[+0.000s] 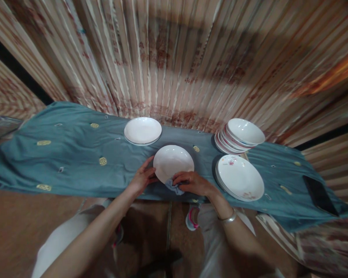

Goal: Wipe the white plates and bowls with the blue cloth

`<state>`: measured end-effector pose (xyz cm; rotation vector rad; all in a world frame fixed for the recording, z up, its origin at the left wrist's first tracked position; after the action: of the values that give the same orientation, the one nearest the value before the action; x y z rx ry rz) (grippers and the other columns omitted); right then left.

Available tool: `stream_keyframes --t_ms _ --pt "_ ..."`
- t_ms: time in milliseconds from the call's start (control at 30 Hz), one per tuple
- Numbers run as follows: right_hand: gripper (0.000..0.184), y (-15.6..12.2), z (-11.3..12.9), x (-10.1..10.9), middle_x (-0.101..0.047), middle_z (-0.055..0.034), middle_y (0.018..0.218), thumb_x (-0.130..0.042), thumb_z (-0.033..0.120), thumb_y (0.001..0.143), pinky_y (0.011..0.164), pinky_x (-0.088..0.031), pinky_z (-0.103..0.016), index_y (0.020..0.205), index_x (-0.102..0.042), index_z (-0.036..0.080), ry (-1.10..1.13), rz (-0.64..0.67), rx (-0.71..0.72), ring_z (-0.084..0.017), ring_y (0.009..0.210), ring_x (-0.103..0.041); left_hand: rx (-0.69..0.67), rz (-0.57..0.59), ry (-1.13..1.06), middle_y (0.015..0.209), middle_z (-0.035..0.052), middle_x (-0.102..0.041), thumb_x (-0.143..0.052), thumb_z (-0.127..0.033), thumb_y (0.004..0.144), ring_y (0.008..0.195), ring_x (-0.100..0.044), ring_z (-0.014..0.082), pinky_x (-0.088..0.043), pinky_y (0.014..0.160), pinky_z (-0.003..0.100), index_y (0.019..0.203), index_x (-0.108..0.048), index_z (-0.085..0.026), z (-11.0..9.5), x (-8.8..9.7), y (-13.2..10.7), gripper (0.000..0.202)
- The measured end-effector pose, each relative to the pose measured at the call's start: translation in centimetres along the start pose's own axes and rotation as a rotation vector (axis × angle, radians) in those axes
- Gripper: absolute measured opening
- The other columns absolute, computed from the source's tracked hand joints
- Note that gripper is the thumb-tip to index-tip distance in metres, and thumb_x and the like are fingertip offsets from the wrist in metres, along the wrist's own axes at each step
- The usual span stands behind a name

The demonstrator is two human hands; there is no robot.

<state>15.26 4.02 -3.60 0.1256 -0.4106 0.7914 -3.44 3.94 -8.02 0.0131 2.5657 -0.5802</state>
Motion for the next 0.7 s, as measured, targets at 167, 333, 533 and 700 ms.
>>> stream_keyframes --t_ms 167,333,533,700 --pt "0.032 -0.7 -0.5 1.2 -0.075 -0.0047 0.111 -0.062 0.005 0.072 0.100 -0.051 -0.036 0.092 -0.079 0.022 -0.135 -0.044 0.010 -0.021 0.106 -0.070 0.000 -0.012 0.020 0.081 0.0021 -0.074 -0.085 -0.025 0.067 0.073 -0.071 0.0209 -0.059 0.070 0.035 0.145 -0.047 -0.023 0.1 0.3 0.2 0.087" --pt "0.037 -1.1 -0.2 1.9 -0.077 -0.0032 0.103 -0.057 0.001 0.069 0.098 -0.052 -0.036 0.090 -0.079 0.022 -0.251 -0.083 0.030 -0.020 0.101 -0.071 -0.002 -0.014 0.022 0.081 0.0010 -0.073 -0.083 -0.023 0.067 0.072 -0.071 0.0197 -0.059 0.070 0.033 0.143 -0.050 -0.023 0.0 0.2 0.2 0.083" --pt "0.035 -1.6 -0.9 3.4 -0.077 -0.0038 0.102 -0.056 0.001 0.071 0.093 -0.055 -0.035 0.086 -0.078 0.023 -0.342 -0.195 0.010 -0.020 0.099 -0.072 -0.008 -0.021 0.014 0.080 0.0011 -0.073 -0.084 -0.023 0.066 0.075 -0.071 0.0208 -0.059 0.070 0.035 0.143 -0.049 -0.022 0.0 0.2 0.3 0.085" --pt "0.032 -1.8 -2.6 4.7 -0.073 -0.0068 0.117 -0.060 0.003 0.071 0.099 -0.053 -0.043 0.087 -0.079 0.024 -0.464 -0.333 -0.026 -0.025 0.110 -0.068 -0.001 -0.011 -0.005 0.080 0.0005 -0.073 -0.083 -0.020 0.068 0.077 -0.072 0.0215 -0.060 0.072 0.037 0.142 -0.050 -0.025 0.0 0.3 0.3 0.082"
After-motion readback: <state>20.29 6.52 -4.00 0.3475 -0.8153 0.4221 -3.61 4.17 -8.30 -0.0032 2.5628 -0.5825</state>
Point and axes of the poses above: each hand's wrist, its own y-axis towards the middle knuckle, its own x-axis out of the back of the hand, z = x × y, the point moved 7 cm from there along y, towards the middle knuckle
